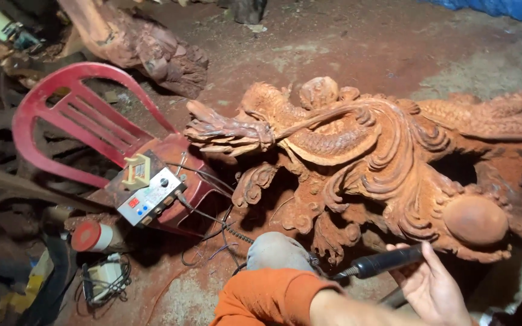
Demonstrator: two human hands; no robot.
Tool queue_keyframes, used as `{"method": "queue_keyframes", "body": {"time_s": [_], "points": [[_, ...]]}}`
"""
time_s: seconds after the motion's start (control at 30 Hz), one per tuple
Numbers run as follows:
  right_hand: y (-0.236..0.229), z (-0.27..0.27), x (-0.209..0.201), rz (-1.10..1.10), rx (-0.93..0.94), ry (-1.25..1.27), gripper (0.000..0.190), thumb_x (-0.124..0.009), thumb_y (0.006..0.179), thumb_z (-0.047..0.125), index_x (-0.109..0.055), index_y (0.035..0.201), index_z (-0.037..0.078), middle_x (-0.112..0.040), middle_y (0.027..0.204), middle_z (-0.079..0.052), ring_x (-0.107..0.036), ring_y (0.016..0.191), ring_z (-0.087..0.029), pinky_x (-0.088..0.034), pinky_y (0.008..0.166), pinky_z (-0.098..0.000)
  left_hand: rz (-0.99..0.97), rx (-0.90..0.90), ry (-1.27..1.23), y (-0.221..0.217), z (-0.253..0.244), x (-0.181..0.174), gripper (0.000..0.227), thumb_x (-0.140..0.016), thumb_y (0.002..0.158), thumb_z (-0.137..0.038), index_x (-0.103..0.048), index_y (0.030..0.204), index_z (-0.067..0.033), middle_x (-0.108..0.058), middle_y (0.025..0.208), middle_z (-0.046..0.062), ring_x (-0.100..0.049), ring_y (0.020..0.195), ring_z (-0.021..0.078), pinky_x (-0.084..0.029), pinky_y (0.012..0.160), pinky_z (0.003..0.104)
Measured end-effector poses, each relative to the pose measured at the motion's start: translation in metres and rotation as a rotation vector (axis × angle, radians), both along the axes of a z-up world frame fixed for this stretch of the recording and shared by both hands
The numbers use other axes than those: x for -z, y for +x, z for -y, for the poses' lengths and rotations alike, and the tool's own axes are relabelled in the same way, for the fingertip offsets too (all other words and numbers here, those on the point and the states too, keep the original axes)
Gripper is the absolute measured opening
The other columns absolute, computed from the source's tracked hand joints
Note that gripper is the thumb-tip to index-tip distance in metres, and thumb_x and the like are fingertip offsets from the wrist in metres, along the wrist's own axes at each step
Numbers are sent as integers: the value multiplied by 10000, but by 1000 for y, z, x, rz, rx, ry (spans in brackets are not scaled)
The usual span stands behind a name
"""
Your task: Using a handheld rotary tool to carve intricate details into a large wooden dragon sculpture.
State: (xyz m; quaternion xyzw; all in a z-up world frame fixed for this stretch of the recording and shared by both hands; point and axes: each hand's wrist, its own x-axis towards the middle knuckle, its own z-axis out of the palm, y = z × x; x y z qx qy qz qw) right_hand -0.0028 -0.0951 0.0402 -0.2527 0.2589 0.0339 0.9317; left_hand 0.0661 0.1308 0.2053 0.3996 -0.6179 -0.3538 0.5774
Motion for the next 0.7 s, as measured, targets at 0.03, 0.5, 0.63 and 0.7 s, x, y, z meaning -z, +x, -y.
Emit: {"method": "queue_keyframes", "body": {"time_s": [0.03, 0.5, 0.63, 0.7], "points": [[0, 7, 11, -90, -63, -49, 603, -254, 1205, 449, -501, 1313, -90, -565, 1322, -298, -514, 1183, -385, -369, 1097, -544, 14, -21, -2, 15, 3, -4, 247, -486, 1144, -266, -536, 1386, -264, -470, 1635, -61, -531, 1538, 189, -350, 1568, 466], [-22, -42, 8, -153, 160, 264, 464, -524, 1012, 564, -673, 1134, 142, -672, 1011, -82, -511, 687, -174, -409, 567, -298, 438, -218, 103, 49, 41, 48, 393, -808, 851, -251, -698, 1213, -141, -522, 1509, 94, -450, 1469, 413, -423, 1228, 537], [-14, -49, -3, 8, 258, 207, 404, -542, 1017, 462, -641, 1096, 78, -640, 942, -97, -550, 684, -190, -422, 469, -309, 482, -301, -45, 52, 61, 71, 142, -795, 846, -114, -722, 939, -35, -653, 1328, 129, -578, 1336, 394, -484, 1140, 526], [-8, -47, -11, 105, 309, 176, 424, -523, 1026, 447, -639, 1126, 51, -675, 1035, -127, -599, 746, -203, -501, 528, -315, 463, -268, -38, 58, 68, 82, 148, -767, 853, -101, -734, 975, -23, -639, 1361, 155, -570, 1352, 401, -475, 1164, 534]]}}
